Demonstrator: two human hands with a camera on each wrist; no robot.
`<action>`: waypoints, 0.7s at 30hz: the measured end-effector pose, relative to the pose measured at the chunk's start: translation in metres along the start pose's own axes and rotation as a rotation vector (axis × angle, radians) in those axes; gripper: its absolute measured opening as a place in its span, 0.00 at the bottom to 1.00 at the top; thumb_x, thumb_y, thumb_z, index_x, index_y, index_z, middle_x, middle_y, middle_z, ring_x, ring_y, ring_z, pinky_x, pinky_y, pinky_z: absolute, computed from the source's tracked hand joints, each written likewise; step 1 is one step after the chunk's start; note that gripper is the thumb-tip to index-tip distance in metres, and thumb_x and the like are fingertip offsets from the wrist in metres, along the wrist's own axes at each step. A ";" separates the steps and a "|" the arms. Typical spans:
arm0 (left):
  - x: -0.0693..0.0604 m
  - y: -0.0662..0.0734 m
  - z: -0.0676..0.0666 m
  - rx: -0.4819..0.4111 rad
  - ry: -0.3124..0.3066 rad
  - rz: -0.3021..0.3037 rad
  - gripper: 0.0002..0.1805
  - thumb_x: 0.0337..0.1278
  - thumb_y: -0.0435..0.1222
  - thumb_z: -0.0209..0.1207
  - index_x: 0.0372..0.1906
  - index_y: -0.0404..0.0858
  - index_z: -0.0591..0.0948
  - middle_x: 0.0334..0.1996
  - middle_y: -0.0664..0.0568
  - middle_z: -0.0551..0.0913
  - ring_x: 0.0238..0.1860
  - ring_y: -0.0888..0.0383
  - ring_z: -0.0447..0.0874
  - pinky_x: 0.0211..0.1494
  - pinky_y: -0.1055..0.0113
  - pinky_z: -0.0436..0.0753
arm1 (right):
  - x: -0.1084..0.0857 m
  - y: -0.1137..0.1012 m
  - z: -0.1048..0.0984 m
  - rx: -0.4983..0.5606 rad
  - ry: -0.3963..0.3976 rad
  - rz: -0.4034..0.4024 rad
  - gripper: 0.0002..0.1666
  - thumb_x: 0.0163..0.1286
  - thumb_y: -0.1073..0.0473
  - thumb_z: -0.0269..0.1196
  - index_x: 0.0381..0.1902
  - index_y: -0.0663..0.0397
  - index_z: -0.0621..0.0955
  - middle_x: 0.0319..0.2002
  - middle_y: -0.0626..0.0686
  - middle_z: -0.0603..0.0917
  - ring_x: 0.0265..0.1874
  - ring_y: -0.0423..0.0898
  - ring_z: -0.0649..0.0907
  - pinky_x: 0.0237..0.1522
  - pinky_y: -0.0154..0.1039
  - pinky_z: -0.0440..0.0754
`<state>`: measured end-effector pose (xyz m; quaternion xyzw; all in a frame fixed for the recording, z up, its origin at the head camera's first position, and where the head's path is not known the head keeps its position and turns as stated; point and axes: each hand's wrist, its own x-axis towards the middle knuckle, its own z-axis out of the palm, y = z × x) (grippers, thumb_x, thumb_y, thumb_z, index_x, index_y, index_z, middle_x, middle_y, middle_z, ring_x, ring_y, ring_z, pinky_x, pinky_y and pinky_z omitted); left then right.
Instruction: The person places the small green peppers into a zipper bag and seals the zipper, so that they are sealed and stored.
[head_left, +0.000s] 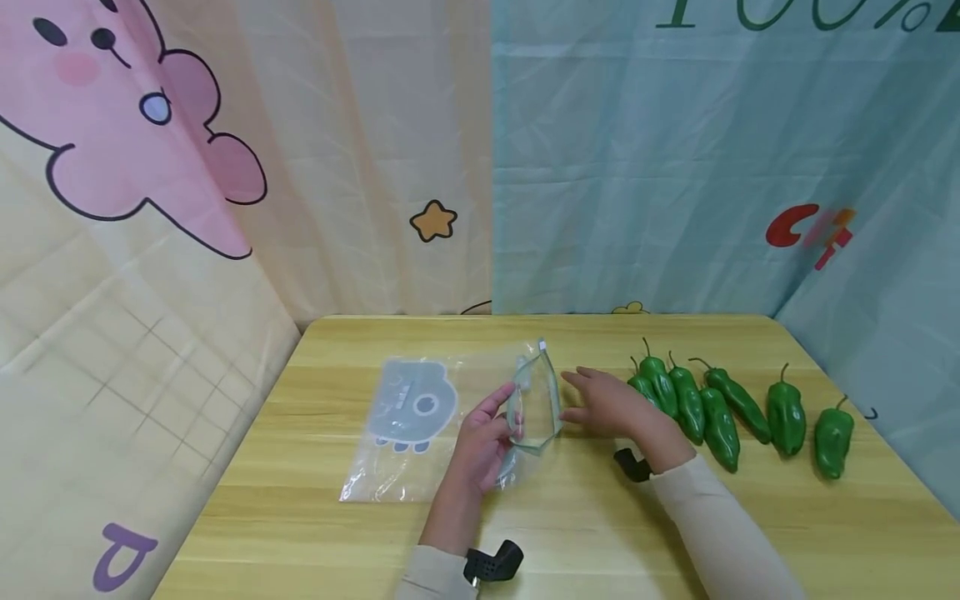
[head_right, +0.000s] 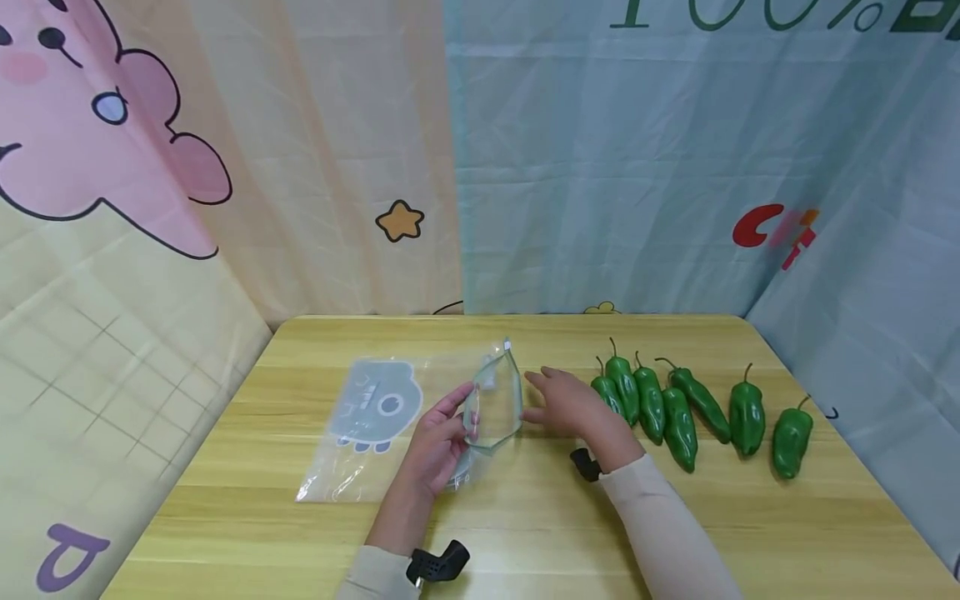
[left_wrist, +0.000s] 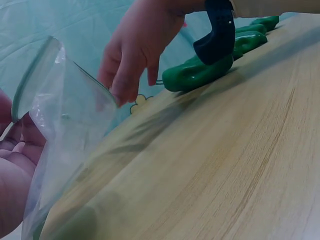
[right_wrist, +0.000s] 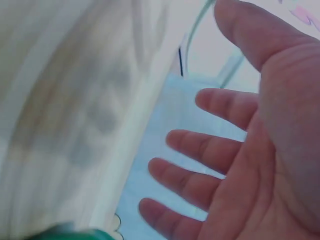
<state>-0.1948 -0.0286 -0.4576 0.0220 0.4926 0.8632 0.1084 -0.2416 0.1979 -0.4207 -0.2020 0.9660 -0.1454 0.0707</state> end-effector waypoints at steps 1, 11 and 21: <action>0.000 0.001 0.000 -0.001 -0.001 0.006 0.38 0.46 0.17 0.46 0.69 0.31 0.70 0.44 0.50 0.73 0.34 0.62 0.74 0.36 0.74 0.76 | -0.001 0.001 -0.003 0.011 0.017 -0.010 0.43 0.68 0.43 0.65 0.72 0.62 0.67 0.69 0.70 0.65 0.66 0.68 0.68 0.63 0.62 0.69; 0.001 0.000 -0.002 -0.014 0.014 0.023 0.38 0.44 0.16 0.46 0.69 0.30 0.70 0.46 0.50 0.73 0.33 0.62 0.74 0.34 0.74 0.75 | -0.019 0.026 -0.020 0.158 0.116 -0.004 0.39 0.70 0.48 0.64 0.71 0.64 0.67 0.67 0.69 0.68 0.66 0.67 0.68 0.62 0.64 0.69; 0.002 -0.001 -0.002 -0.009 0.034 0.016 0.38 0.45 0.16 0.46 0.69 0.31 0.71 0.43 0.50 0.75 0.31 0.62 0.74 0.33 0.75 0.75 | -0.036 0.044 -0.030 0.203 0.124 0.020 0.39 0.70 0.51 0.64 0.72 0.64 0.67 0.68 0.68 0.68 0.65 0.68 0.68 0.61 0.66 0.69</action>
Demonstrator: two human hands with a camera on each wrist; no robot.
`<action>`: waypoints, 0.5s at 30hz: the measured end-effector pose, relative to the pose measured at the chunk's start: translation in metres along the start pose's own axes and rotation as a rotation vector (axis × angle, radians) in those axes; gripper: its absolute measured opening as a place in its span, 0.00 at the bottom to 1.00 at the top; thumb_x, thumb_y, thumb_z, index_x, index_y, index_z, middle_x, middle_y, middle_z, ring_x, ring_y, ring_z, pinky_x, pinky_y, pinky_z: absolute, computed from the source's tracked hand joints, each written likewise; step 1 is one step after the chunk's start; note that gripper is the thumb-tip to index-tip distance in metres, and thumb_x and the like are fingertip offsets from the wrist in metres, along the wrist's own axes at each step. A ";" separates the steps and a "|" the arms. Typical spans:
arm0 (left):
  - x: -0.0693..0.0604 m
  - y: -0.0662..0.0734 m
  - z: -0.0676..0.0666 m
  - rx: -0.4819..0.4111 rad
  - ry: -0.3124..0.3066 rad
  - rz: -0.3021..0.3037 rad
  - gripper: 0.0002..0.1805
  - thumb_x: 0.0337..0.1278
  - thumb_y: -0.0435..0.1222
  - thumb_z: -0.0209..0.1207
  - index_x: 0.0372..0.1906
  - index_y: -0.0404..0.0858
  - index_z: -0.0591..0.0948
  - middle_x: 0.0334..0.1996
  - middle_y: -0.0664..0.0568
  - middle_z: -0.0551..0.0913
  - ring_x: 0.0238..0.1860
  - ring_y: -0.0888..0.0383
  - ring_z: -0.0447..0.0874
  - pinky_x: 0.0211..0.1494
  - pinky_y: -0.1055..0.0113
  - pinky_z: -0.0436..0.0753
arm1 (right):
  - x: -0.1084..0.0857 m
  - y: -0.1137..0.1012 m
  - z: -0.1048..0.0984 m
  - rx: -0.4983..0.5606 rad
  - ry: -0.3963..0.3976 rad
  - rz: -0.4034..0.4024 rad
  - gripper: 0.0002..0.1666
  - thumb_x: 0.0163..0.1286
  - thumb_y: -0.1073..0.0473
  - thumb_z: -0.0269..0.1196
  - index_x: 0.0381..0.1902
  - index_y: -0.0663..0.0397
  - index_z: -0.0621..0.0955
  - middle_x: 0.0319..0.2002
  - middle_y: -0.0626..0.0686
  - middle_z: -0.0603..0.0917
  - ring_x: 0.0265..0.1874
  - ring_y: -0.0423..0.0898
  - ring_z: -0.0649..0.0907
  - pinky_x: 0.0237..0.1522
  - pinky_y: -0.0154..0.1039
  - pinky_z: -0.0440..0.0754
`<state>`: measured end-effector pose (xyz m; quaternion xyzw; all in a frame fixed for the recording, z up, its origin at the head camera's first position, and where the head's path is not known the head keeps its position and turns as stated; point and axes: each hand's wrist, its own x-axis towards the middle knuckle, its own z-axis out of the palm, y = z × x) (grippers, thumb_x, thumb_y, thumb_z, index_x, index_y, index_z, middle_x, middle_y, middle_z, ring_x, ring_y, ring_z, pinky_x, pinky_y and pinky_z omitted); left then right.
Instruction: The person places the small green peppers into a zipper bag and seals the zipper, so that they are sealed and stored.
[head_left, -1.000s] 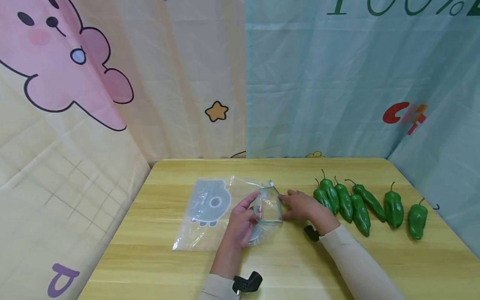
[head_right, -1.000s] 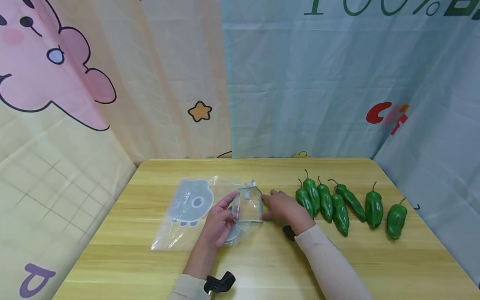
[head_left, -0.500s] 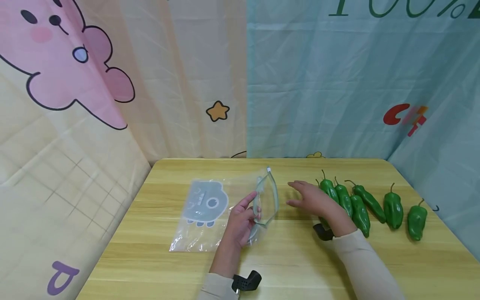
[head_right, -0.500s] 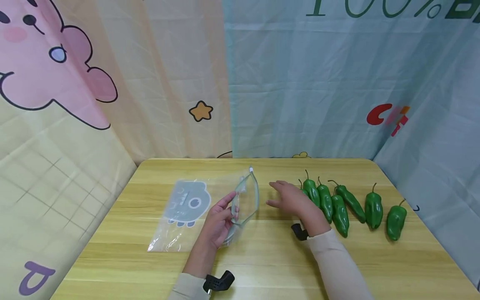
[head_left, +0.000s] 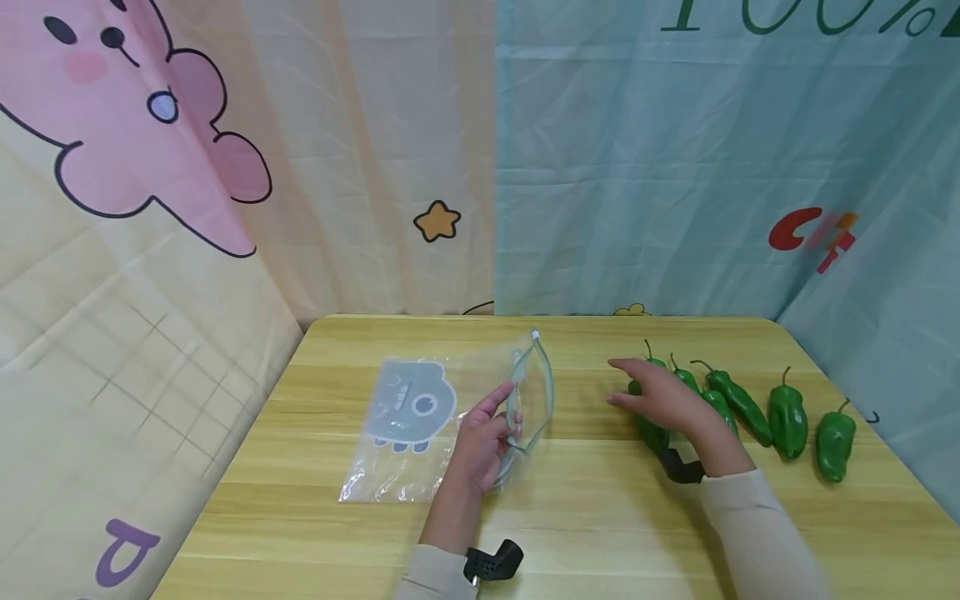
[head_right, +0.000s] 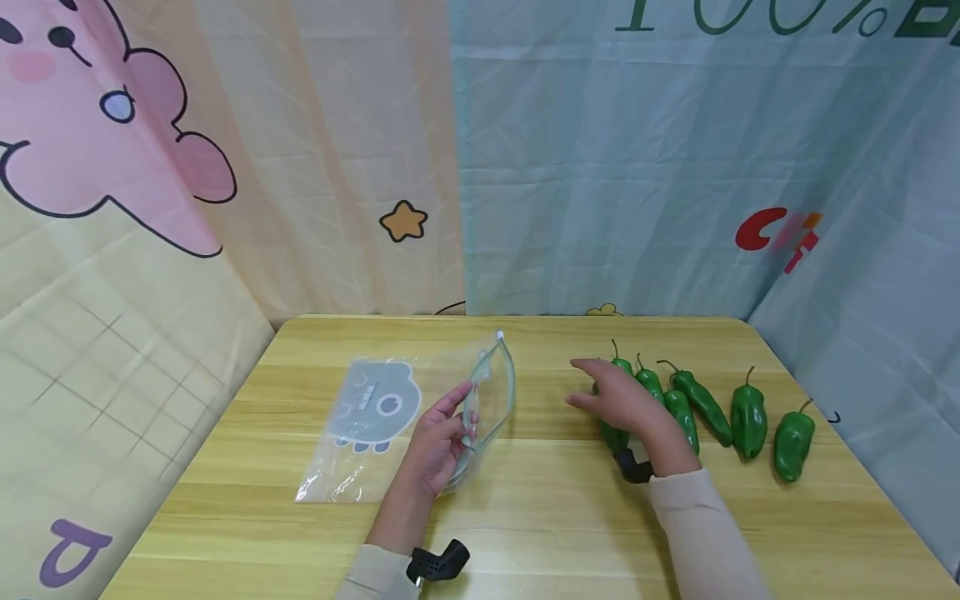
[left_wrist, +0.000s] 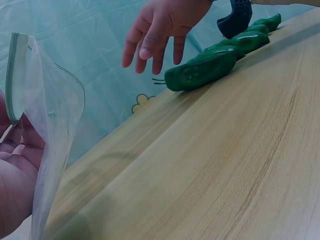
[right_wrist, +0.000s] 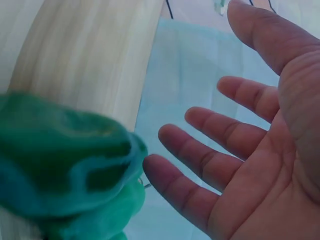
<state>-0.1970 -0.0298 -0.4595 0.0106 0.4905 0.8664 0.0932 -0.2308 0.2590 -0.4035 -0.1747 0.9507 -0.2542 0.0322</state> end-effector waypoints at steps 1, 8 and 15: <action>0.000 0.000 0.000 0.002 0.001 0.000 0.38 0.45 0.16 0.46 0.69 0.32 0.71 0.43 0.50 0.75 0.31 0.62 0.74 0.32 0.75 0.75 | -0.001 0.002 -0.001 0.002 -0.002 -0.001 0.39 0.70 0.51 0.64 0.72 0.63 0.66 0.68 0.68 0.68 0.65 0.68 0.68 0.61 0.66 0.69; -0.001 0.001 0.000 0.010 0.009 -0.001 0.38 0.45 0.17 0.47 0.69 0.32 0.71 0.42 0.50 0.75 0.30 0.62 0.74 0.32 0.75 0.75 | -0.009 0.015 -0.006 0.029 0.004 -0.007 0.40 0.69 0.52 0.65 0.73 0.63 0.65 0.68 0.69 0.67 0.63 0.68 0.71 0.59 0.65 0.71; -0.001 0.002 0.001 0.017 0.017 -0.007 0.38 0.45 0.17 0.47 0.69 0.33 0.71 0.46 0.50 0.74 0.31 0.62 0.74 0.32 0.75 0.75 | -0.017 0.020 -0.015 0.017 0.007 -0.001 0.40 0.68 0.53 0.66 0.72 0.66 0.65 0.67 0.70 0.68 0.61 0.68 0.73 0.55 0.63 0.75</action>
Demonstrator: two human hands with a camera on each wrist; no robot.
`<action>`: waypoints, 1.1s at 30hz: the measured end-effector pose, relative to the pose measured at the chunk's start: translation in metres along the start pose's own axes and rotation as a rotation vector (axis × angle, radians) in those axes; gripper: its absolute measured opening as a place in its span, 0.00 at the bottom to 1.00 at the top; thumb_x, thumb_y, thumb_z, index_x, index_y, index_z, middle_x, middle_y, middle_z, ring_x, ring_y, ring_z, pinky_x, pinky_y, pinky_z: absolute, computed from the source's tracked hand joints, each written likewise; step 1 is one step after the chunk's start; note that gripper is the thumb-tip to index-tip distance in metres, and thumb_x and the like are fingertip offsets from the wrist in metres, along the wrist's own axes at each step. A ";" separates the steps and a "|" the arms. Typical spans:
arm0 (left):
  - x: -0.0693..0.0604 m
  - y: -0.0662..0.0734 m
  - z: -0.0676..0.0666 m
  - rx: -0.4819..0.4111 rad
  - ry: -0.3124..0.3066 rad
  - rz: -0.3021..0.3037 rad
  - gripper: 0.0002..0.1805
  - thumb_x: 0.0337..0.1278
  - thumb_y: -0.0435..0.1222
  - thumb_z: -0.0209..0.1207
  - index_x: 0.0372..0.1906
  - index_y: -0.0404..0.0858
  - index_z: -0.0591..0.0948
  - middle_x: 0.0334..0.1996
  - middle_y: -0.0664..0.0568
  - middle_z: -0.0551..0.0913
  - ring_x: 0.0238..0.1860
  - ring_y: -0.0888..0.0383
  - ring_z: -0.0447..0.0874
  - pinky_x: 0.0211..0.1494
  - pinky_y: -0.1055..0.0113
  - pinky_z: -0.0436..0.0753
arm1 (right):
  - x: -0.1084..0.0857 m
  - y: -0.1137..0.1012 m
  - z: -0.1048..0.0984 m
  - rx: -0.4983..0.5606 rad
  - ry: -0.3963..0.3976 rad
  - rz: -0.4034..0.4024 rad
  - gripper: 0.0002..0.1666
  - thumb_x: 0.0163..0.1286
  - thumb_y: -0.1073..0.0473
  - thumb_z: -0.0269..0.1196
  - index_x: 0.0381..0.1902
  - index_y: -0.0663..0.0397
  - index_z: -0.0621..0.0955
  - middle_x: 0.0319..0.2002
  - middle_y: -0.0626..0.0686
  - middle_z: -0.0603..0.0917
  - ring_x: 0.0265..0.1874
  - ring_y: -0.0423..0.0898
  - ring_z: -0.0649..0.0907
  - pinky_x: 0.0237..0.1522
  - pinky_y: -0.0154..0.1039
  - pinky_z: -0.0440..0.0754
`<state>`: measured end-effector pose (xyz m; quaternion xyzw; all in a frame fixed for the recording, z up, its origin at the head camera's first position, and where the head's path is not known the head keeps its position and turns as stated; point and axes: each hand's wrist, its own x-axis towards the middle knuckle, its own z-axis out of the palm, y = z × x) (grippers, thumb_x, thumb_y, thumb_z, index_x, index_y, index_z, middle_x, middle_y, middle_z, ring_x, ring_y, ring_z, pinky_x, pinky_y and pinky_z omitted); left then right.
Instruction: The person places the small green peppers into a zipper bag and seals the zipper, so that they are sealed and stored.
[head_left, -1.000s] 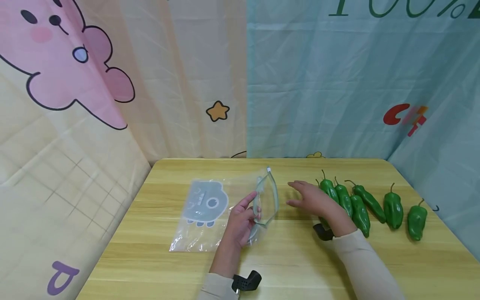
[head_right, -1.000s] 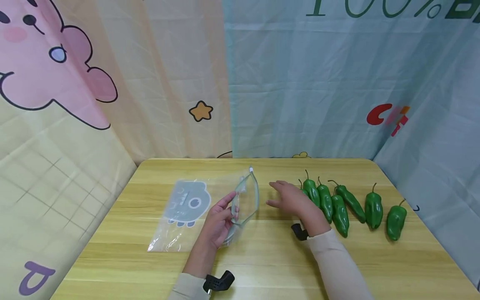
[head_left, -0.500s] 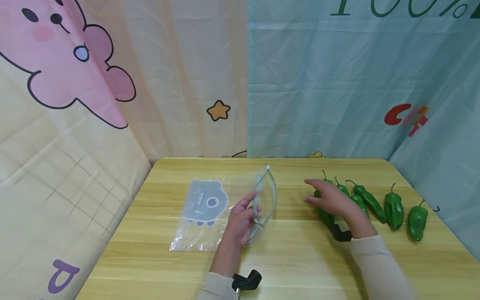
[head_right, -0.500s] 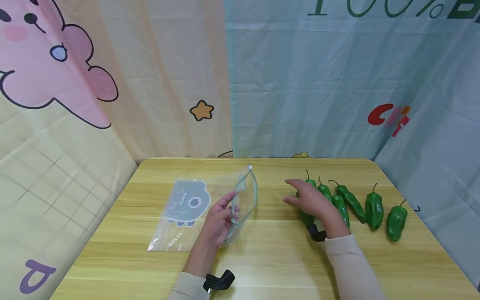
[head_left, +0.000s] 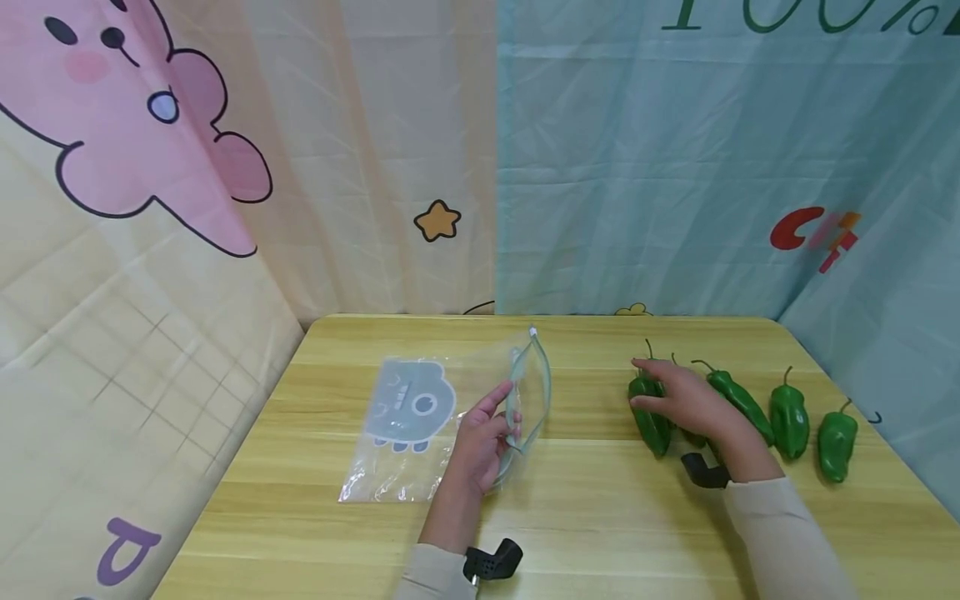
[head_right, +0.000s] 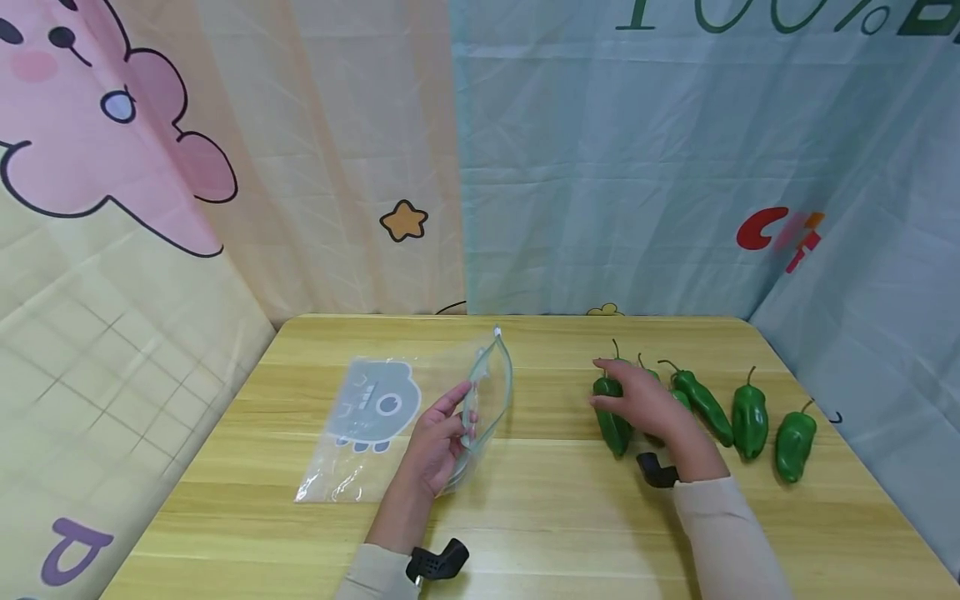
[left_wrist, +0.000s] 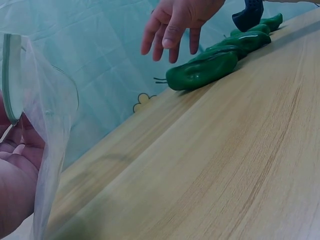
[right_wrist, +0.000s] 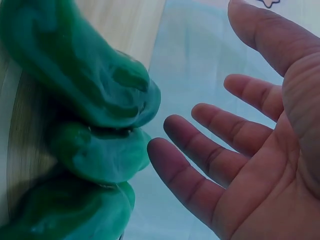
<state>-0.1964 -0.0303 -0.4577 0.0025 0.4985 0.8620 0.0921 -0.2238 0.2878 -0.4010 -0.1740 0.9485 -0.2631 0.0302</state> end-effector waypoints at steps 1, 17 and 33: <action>0.000 0.000 0.000 0.000 -0.001 0.002 0.38 0.45 0.17 0.47 0.69 0.33 0.71 0.47 0.50 0.74 0.31 0.62 0.74 0.32 0.75 0.75 | -0.001 0.000 -0.001 -0.006 0.003 0.001 0.41 0.68 0.53 0.66 0.72 0.66 0.65 0.66 0.70 0.69 0.60 0.68 0.73 0.54 0.63 0.75; 0.002 -0.001 -0.001 0.001 0.008 -0.003 0.38 0.44 0.17 0.47 0.68 0.33 0.72 0.47 0.49 0.74 0.32 0.63 0.74 0.32 0.76 0.76 | -0.006 0.011 0.004 -0.030 -0.008 0.015 0.41 0.68 0.53 0.66 0.72 0.64 0.65 0.65 0.70 0.70 0.55 0.67 0.77 0.49 0.62 0.79; 0.001 -0.001 0.000 0.007 0.013 -0.004 0.38 0.44 0.17 0.47 0.68 0.33 0.72 0.46 0.48 0.74 0.32 0.62 0.75 0.32 0.76 0.76 | -0.005 0.008 0.014 -0.009 -0.031 -0.005 0.40 0.67 0.55 0.67 0.71 0.67 0.66 0.66 0.71 0.68 0.61 0.71 0.71 0.55 0.65 0.74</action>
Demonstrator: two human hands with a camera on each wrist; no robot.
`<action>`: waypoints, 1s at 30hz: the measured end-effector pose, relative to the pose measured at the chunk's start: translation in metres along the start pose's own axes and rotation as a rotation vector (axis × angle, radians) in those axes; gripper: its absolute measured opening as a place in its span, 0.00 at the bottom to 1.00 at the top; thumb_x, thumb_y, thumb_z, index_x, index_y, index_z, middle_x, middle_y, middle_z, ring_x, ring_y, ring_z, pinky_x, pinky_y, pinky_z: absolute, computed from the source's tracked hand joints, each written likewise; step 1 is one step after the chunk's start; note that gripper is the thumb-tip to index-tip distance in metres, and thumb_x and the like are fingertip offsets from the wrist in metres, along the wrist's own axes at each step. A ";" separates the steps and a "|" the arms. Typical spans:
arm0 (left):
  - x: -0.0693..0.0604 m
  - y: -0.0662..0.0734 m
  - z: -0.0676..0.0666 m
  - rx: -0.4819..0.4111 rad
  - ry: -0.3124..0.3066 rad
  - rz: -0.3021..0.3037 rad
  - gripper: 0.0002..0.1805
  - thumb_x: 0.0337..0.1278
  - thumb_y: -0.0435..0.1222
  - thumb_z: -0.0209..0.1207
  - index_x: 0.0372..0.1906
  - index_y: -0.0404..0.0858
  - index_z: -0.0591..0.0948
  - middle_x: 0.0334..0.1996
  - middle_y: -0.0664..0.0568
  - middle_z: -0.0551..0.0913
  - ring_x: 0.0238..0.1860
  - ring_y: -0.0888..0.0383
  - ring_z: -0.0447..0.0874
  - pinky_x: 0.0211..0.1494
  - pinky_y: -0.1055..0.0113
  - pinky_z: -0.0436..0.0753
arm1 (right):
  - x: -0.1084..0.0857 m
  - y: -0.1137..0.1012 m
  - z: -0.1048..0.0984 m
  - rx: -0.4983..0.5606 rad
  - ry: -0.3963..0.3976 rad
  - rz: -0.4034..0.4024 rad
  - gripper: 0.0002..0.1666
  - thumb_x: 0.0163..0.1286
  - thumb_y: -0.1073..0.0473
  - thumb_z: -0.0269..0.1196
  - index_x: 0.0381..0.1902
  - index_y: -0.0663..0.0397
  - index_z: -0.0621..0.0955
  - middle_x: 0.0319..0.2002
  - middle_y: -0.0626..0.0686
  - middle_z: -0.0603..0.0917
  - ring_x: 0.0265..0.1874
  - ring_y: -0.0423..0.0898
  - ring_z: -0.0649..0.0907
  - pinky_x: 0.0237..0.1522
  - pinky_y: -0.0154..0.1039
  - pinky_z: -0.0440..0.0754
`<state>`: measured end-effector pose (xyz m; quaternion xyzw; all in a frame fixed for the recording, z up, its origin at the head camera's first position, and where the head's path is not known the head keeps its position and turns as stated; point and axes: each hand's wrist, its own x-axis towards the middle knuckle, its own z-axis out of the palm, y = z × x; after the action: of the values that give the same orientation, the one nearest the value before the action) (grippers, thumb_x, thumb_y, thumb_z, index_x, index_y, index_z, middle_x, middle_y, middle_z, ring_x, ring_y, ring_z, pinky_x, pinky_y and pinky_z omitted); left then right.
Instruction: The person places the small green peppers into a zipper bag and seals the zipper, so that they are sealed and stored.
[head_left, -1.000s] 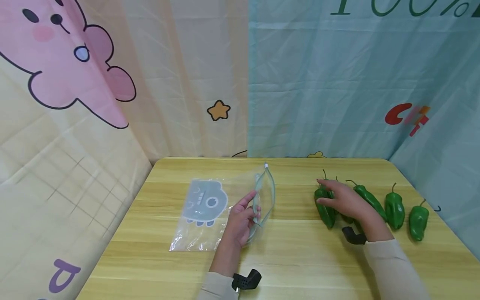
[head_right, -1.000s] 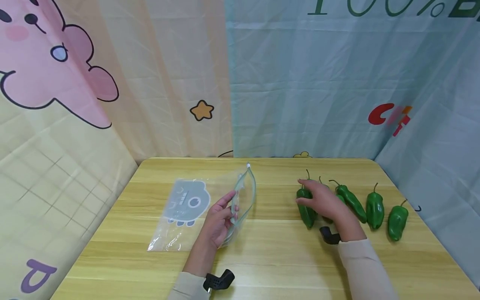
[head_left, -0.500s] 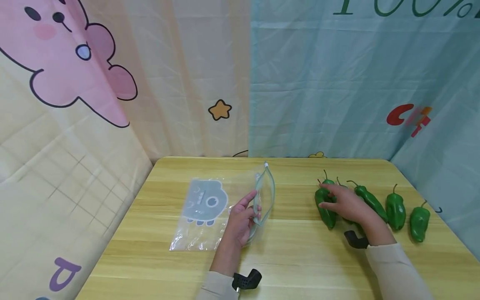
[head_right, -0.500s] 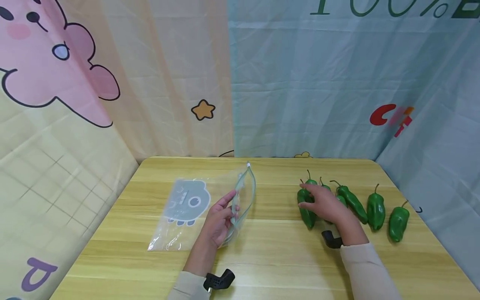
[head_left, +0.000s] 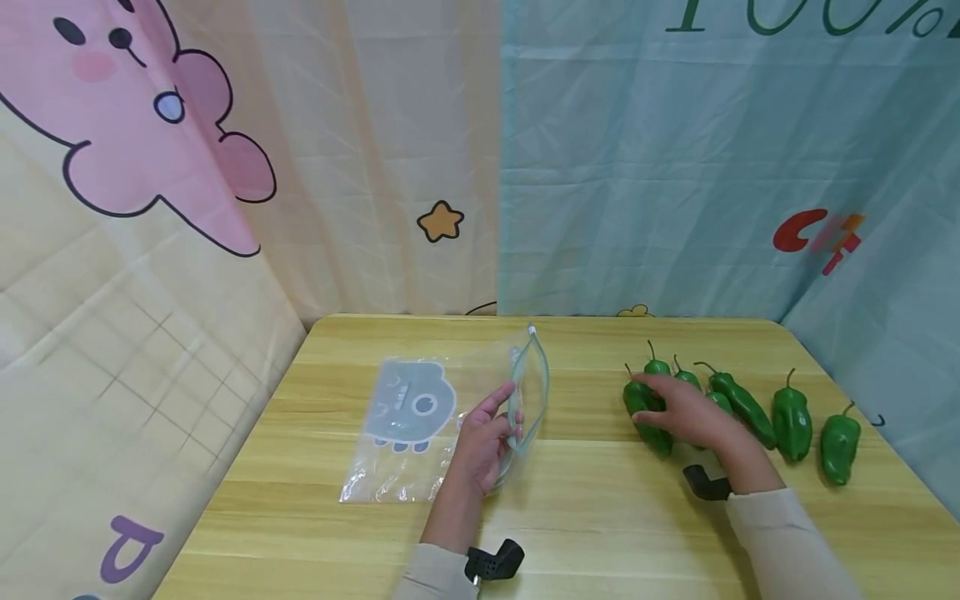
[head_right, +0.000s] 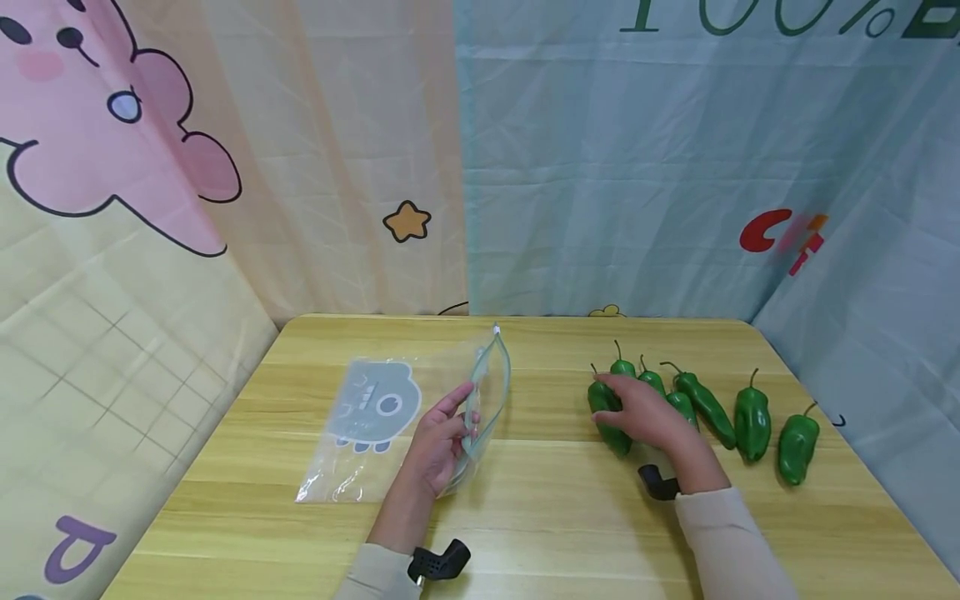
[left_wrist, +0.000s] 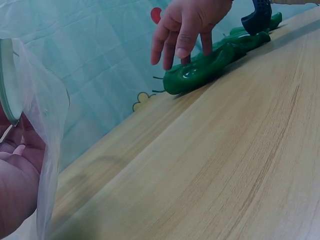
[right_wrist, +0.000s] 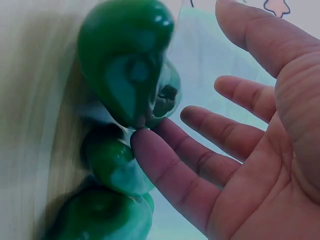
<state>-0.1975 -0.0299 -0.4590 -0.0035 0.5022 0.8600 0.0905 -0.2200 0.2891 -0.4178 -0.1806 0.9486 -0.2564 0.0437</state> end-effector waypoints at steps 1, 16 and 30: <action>0.000 0.000 0.000 0.000 -0.002 0.001 0.38 0.44 0.17 0.47 0.68 0.33 0.72 0.47 0.48 0.74 0.32 0.62 0.75 0.33 0.76 0.76 | 0.000 -0.001 0.001 0.006 -0.004 0.005 0.40 0.67 0.55 0.67 0.71 0.67 0.66 0.67 0.71 0.68 0.61 0.71 0.71 0.56 0.65 0.74; 0.000 -0.001 0.000 -0.009 -0.004 0.004 0.37 0.45 0.17 0.48 0.68 0.32 0.72 0.47 0.48 0.73 0.32 0.62 0.75 0.33 0.75 0.76 | 0.007 -0.008 0.015 -0.026 -0.026 -0.024 0.38 0.65 0.56 0.69 0.68 0.68 0.70 0.63 0.69 0.73 0.59 0.68 0.74 0.57 0.63 0.74; 0.000 -0.001 0.001 -0.003 0.004 0.005 0.38 0.44 0.17 0.49 0.68 0.32 0.72 0.45 0.48 0.74 0.31 0.62 0.75 0.32 0.75 0.76 | 0.009 -0.008 0.020 -0.043 -0.044 -0.022 0.39 0.64 0.57 0.70 0.68 0.68 0.70 0.63 0.69 0.73 0.59 0.67 0.74 0.56 0.63 0.74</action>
<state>-0.1972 -0.0288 -0.4598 -0.0040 0.5010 0.8610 0.0875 -0.2224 0.2703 -0.4313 -0.1978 0.9506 -0.2322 0.0577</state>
